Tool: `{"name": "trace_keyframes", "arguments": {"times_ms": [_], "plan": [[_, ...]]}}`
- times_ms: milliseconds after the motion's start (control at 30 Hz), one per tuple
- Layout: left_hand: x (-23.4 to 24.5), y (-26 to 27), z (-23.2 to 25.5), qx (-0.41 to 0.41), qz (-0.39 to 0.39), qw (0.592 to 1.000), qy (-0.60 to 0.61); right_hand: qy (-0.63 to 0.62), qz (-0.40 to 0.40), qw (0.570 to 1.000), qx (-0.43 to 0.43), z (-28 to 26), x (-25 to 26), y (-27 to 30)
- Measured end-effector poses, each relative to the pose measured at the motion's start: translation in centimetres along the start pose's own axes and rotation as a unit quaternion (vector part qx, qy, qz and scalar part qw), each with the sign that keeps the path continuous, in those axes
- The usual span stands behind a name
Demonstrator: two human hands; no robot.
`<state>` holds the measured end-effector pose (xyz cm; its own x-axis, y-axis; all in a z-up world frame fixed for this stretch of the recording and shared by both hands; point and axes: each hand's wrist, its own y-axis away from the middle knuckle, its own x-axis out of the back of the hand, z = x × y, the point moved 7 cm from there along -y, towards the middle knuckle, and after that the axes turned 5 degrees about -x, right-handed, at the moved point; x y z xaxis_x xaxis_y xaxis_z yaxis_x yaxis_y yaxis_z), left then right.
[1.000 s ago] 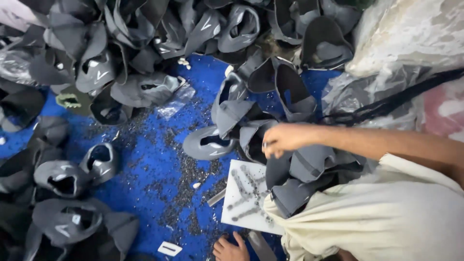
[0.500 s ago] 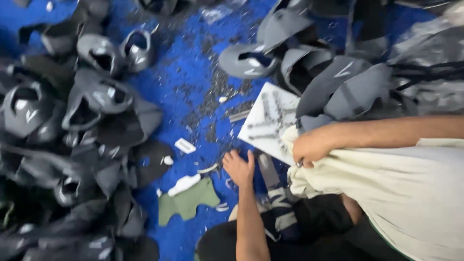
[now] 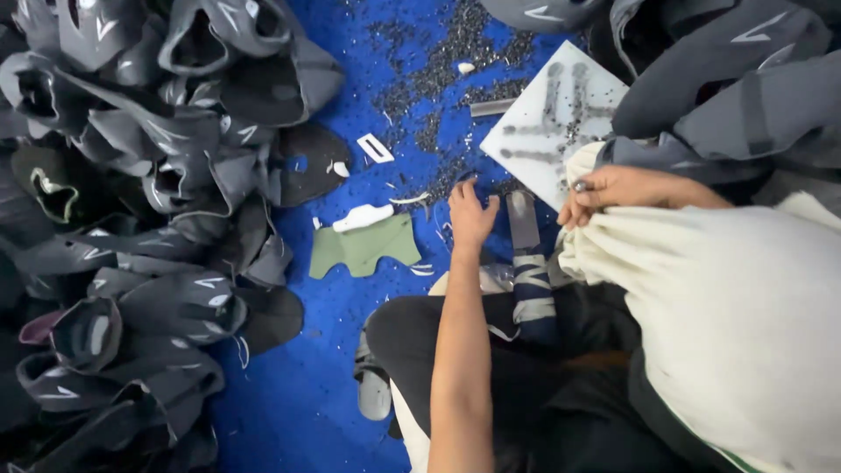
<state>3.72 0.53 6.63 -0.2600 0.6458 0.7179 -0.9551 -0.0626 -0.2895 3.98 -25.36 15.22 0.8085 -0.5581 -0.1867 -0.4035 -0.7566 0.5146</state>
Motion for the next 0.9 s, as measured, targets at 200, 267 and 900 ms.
{"name": "trace_keyframes", "arguments": {"times_ms": [200,267,900], "plan": [[5.6,4.0,15.8,-0.122,-0.116,0.986,0.009,-0.024,-0.112,0.993,0.032,1.6,0.8,-1.9],[2.0,10.4,17.6,-0.144,-0.167,0.974,-0.045,-0.013,-0.155,0.985,0.072,3.3,1.1,-3.0],[-7.9,19.9,20.2,-0.171,-0.444,0.875,-0.085,-0.127,-0.114,0.985,-0.011,-2.4,-0.2,1.8]]}}
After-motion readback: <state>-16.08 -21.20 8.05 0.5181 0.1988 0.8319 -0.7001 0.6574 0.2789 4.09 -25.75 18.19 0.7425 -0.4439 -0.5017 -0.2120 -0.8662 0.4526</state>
